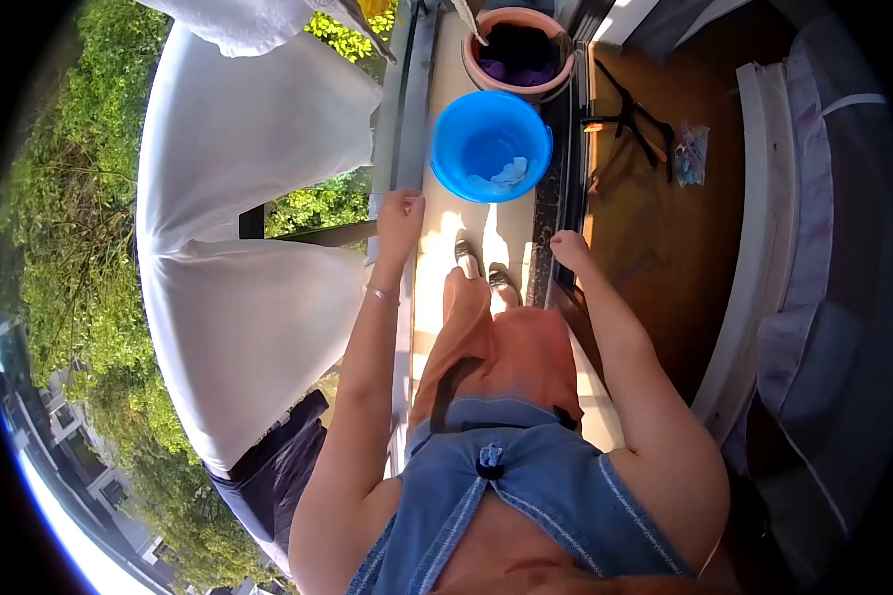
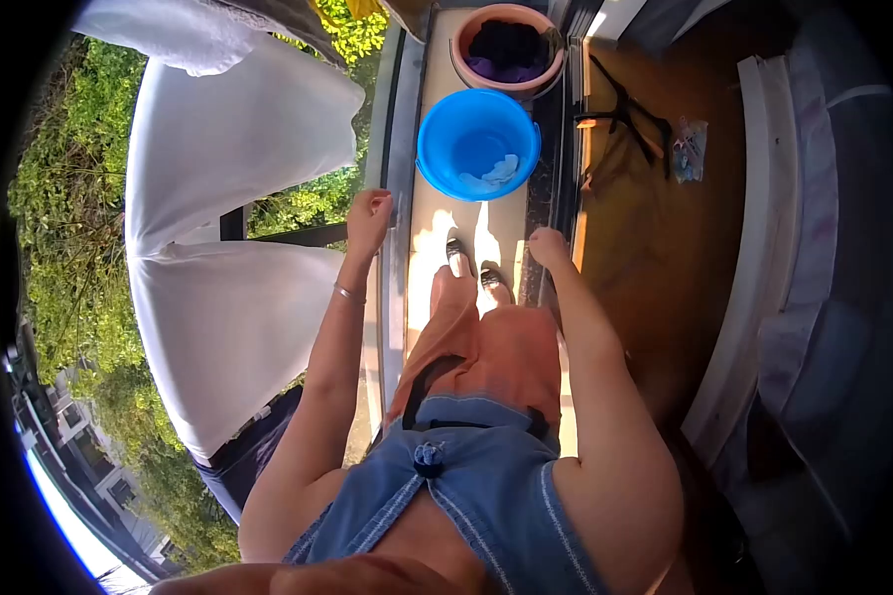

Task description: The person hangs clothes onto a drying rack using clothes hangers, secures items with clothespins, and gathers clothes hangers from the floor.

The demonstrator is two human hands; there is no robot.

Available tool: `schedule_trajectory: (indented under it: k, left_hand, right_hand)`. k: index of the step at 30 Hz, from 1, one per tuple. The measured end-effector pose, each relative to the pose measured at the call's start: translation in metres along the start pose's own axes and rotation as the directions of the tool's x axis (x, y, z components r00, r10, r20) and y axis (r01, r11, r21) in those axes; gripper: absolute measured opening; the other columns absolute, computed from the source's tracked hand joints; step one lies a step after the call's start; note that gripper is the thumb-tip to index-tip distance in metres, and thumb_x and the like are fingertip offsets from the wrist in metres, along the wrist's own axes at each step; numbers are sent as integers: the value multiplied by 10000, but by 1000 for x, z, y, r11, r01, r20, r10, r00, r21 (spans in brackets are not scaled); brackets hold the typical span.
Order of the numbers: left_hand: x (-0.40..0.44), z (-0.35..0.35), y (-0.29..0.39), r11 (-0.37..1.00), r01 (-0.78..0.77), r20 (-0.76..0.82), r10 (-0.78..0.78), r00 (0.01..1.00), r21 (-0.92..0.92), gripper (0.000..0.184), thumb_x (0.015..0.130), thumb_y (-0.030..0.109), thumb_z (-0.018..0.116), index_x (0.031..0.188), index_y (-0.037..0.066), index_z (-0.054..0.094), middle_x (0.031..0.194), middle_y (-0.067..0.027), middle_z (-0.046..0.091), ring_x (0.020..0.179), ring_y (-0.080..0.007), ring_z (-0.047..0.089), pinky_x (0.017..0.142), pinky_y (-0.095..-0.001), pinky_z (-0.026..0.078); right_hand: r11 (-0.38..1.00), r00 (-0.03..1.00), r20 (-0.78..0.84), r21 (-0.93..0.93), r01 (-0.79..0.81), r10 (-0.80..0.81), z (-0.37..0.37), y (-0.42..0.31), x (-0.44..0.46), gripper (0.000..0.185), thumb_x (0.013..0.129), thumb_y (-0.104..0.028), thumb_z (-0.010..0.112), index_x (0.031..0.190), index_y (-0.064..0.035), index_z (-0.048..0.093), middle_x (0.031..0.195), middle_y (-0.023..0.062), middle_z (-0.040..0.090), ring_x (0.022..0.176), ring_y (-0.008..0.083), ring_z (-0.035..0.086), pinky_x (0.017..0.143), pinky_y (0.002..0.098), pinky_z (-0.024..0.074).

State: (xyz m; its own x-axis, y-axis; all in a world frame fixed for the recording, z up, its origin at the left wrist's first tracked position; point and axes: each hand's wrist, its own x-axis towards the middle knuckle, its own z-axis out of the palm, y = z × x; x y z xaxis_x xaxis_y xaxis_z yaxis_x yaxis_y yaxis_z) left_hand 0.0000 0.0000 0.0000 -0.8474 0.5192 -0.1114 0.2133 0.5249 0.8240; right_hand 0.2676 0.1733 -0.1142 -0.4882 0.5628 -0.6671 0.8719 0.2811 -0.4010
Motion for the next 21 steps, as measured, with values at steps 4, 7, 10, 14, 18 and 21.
schedule_trajectory:
  k: [4,7,10,14,18,21]
  left_hand:
    - [74,86,-37,956,-103,420,-23,907,276,245,755,253,551,872,47,613,929,-163,595,878,-291,573,756,-370,450]
    - [109,154,-62,881,-177,553,-109,826,438,246,751,260,538,890,74,621,919,-130,612,872,-299,571,758,-375,452]
    - [128,219,-100,853,-228,608,-126,784,470,230,760,225,508,913,108,634,886,-125,622,861,-299,573,760,-385,454]
    - [162,312,-158,793,-385,679,-48,732,471,248,762,179,484,955,139,634,930,-107,621,871,-298,570,762,-367,451]
    - [177,400,-208,688,-532,728,8,685,493,254,773,127,474,978,158,621,963,-84,611,991,-295,510,829,-380,424]
    - [179,449,-239,718,-512,711,34,702,471,232,766,127,502,968,144,616,1001,-76,595,1038,-301,477,858,-386,412]
  right_hand:
    - [988,991,-135,154,19,2,23,24,48,220,740,-206,568,870,-38,627,835,146,625,802,271,597,697,346,466]
    - [900,977,-191,436,-5,98,90,101,118,178,776,-156,556,884,-22,605,717,83,593,583,160,563,504,296,455]
    - [856,963,-110,491,-163,246,96,100,130,263,751,-260,517,912,-83,628,901,142,615,847,289,592,756,345,460]
    - [652,962,-57,746,-135,266,115,125,163,181,803,-141,538,915,-8,586,719,58,574,547,123,542,450,231,428]
    - [554,945,-42,819,-153,323,153,168,204,208,825,-144,529,972,-1,569,775,52,580,608,111,564,504,220,447]
    - [527,937,-17,830,-182,350,171,187,220,203,830,-138,526,978,-6,570,782,51,582,618,113,568,516,221,454]
